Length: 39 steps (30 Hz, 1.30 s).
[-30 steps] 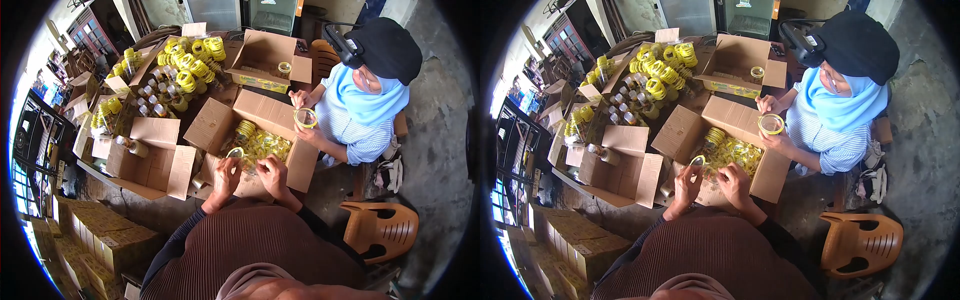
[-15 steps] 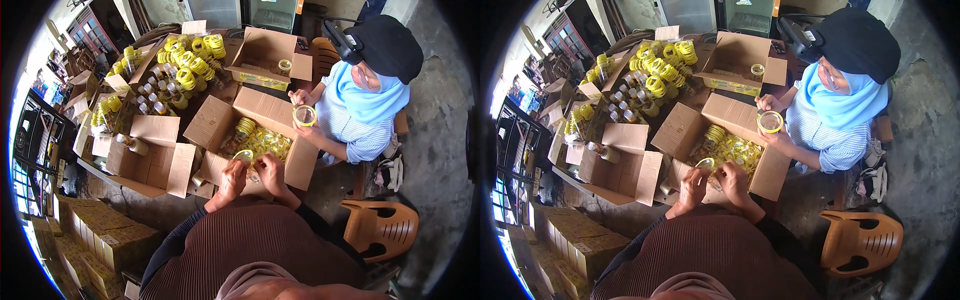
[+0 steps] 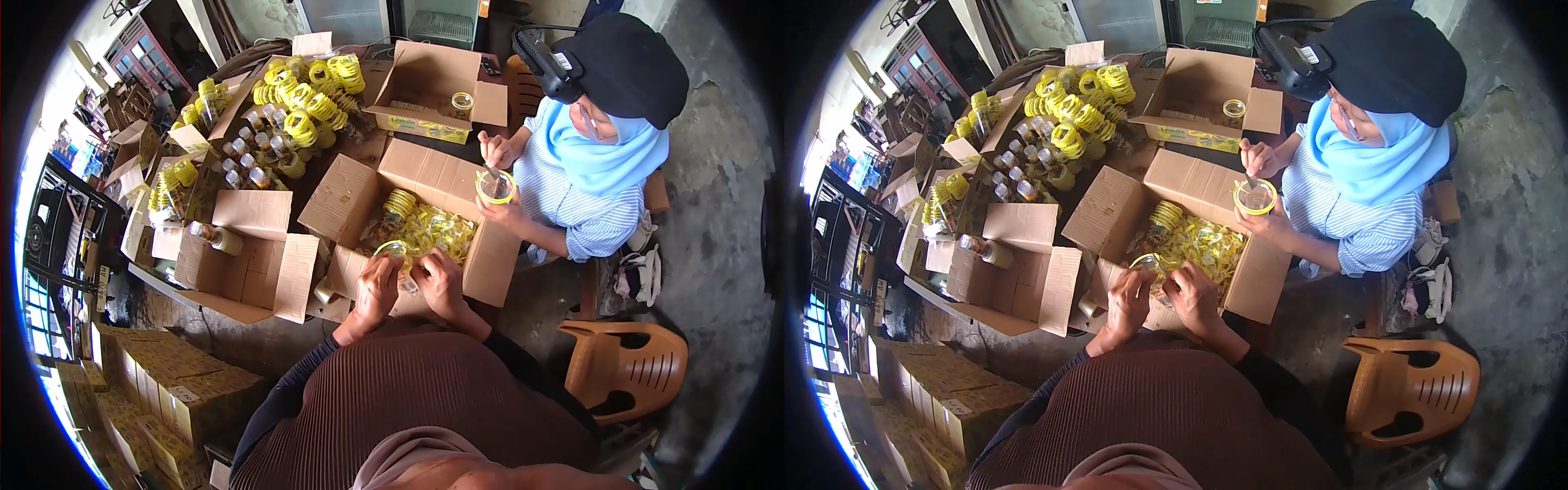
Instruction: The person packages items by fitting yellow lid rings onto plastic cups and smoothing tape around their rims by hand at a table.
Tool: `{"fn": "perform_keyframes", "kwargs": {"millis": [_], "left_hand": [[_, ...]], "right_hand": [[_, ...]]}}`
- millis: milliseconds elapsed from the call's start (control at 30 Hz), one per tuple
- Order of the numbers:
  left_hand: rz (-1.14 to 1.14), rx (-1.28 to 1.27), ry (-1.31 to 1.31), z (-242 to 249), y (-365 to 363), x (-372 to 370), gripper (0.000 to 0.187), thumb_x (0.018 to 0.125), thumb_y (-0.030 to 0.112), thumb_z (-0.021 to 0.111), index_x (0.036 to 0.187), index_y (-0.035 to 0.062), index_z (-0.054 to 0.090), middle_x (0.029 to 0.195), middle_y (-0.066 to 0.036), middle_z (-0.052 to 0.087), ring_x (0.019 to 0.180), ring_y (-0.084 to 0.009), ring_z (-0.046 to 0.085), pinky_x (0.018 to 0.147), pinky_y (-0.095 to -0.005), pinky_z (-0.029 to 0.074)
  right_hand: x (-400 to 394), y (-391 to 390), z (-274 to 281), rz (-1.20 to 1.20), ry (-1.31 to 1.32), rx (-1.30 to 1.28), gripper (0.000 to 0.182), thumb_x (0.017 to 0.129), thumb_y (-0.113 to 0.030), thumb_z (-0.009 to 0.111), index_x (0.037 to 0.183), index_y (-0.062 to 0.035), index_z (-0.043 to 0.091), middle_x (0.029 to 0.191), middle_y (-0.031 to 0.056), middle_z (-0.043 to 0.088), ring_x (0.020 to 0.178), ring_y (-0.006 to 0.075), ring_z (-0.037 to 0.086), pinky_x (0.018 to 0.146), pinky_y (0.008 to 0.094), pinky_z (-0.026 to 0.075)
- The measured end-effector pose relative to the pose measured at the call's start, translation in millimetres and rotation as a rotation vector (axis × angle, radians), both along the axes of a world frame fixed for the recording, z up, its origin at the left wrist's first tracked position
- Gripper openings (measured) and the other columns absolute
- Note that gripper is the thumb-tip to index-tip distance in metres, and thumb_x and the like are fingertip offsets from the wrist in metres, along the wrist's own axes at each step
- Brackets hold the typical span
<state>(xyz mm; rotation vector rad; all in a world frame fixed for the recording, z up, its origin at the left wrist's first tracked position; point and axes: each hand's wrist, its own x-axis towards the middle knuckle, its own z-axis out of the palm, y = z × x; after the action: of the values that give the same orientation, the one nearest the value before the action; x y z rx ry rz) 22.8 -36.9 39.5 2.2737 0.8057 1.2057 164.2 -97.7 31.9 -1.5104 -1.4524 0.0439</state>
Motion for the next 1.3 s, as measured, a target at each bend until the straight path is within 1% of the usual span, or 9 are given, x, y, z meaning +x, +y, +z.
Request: {"fn": "perform_keyframes", "kwargs": {"millis": [200,300,400,567,767,967,1067,1167,1300], "left_hand": [[-0.112,-0.03,0.032,-11.5,-4.5,-1.1,0.016,0.08,-0.006,0.064,0.094,0.0022,0.065,0.085,-0.017,0.065,0.092,-0.0373,0.065,0.079,-0.0431,0.054],[-0.071,-0.001,0.066,-10.0,0.6,-2.8,0.016,0.08,-0.005,0.064,0.094,0.0023,0.065,0.086,-0.017,0.066,0.091,-0.0375,0.065,0.082,-0.0439,0.053],[-0.029,-0.01,0.025,-3.9,3.2,-1.8,0.019,0.079,-0.01,0.058,0.093,0.001,0.063,0.078,-0.016,0.063,0.083,-0.0366,0.065,0.089,-0.0448,0.052],[-0.093,-0.035,0.011,-7.8,0.6,-1.7,0.016,0.08,-0.008,0.062,0.093,0.0012,0.063,0.082,-0.015,0.066,0.084,-0.0362,0.066,0.086,-0.0435,0.053],[-0.064,-0.057,0.001,-5.9,6.8,-5.4,0.013,0.08,-0.006,0.066,0.091,0.0015,0.065,0.088,-0.013,0.069,0.087,-0.0347,0.068,0.079,-0.0404,0.054],[0.122,-0.287,-0.062,-8.4,27.0,-27.4,0.008,0.084,-0.001,0.068,0.091,0.0006,0.064,0.09,-0.013,0.072,0.085,-0.0253,0.071,0.077,-0.0337,0.054],[0.026,-0.472,-0.169,-25.0,38.9,-38.0,0.009,0.085,-0.002,0.068,0.092,-0.0022,0.063,0.089,-0.011,0.072,0.086,-0.018,0.069,0.079,-0.0295,0.053],[-0.073,-0.682,-0.306,-25.6,39.8,-41.0,0.009,0.087,-0.004,0.066,0.094,-0.0018,0.061,0.092,-0.01,0.07,0.089,-0.0156,0.067,0.083,-0.0276,0.052],[-0.204,-0.899,-0.478,-26.8,40.0,-41.7,0.01,0.088,-0.005,0.063,0.096,-0.0011,0.059,0.094,-0.011,0.069,0.092,-0.016,0.066,0.086,-0.028,0.051]], "right_hand": [[11.1,8.5,-14.6,-0.023,0.072,-0.095,0.015,0.073,-0.002,0.072,0.078,-0.0039,0.058,0.074,0.0119,0.056,0.066,0.0308,0.06,0.058,0.0399,0.046],[13.4,10.3,-20.7,-0.025,0.252,-0.101,0.014,0.073,-0.002,0.071,0.079,-0.0035,0.059,0.075,0.0123,0.057,0.067,0.0307,0.061,0.059,0.0384,0.047],[8.0,-2.9,-6.5,-0.054,0.152,-0.027,0.011,0.074,-0.001,0.07,0.08,-0.003,0.061,0.076,0.0124,0.059,0.067,0.0306,0.062,0.059,0.0381,0.047],[8.6,1.7,-12.5,-0.042,0.111,-0.084,0.01,0.074,-0.001,0.071,0.08,-0.0017,0.063,0.076,0.0126,0.061,0.067,0.0296,0.063,0.059,0.0385,0.048],[26.9,15.2,-56.5,-0.073,0.433,-0.254,0.008,0.079,-0.005,0.07,0.083,0.0001,0.066,0.075,0.0133,0.066,0.063,0.0235,0.065,0.06,0.0335,0.05],[40.7,-4.3,-106.3,0.078,0.345,-0.544,0.014,0.081,-0.018,0.072,0.087,-0.0058,0.07,0.076,0.013,0.067,0.067,0.025,0.065,0.061,0.0364,0.048],[37.8,-8.7,-122.7,0.201,0.109,-0.723,0.016,0.077,-0.023,0.074,0.084,-0.0094,0.073,0.081,0.0117,0.067,0.077,0.0304,0.066,0.069,0.0406,0.05],[34.0,-9.2,-110.7,0.176,0.094,-0.78,0.019,0.076,-0.021,0.076,0.089,-0.0066,0.073,0.082,0.0127,0.068,0.077,0.0272,0.066,0.069,0.0378,0.05],[38.4,-1.9,-92.0,0.137,-0.005,-0.512,0.019,0.078,-0.019,0.075,0.092,-0.0063,0.071,0.085,0.0151,0.064,0.076,0.0305,0.062,0.069,0.04,0.05]]}}
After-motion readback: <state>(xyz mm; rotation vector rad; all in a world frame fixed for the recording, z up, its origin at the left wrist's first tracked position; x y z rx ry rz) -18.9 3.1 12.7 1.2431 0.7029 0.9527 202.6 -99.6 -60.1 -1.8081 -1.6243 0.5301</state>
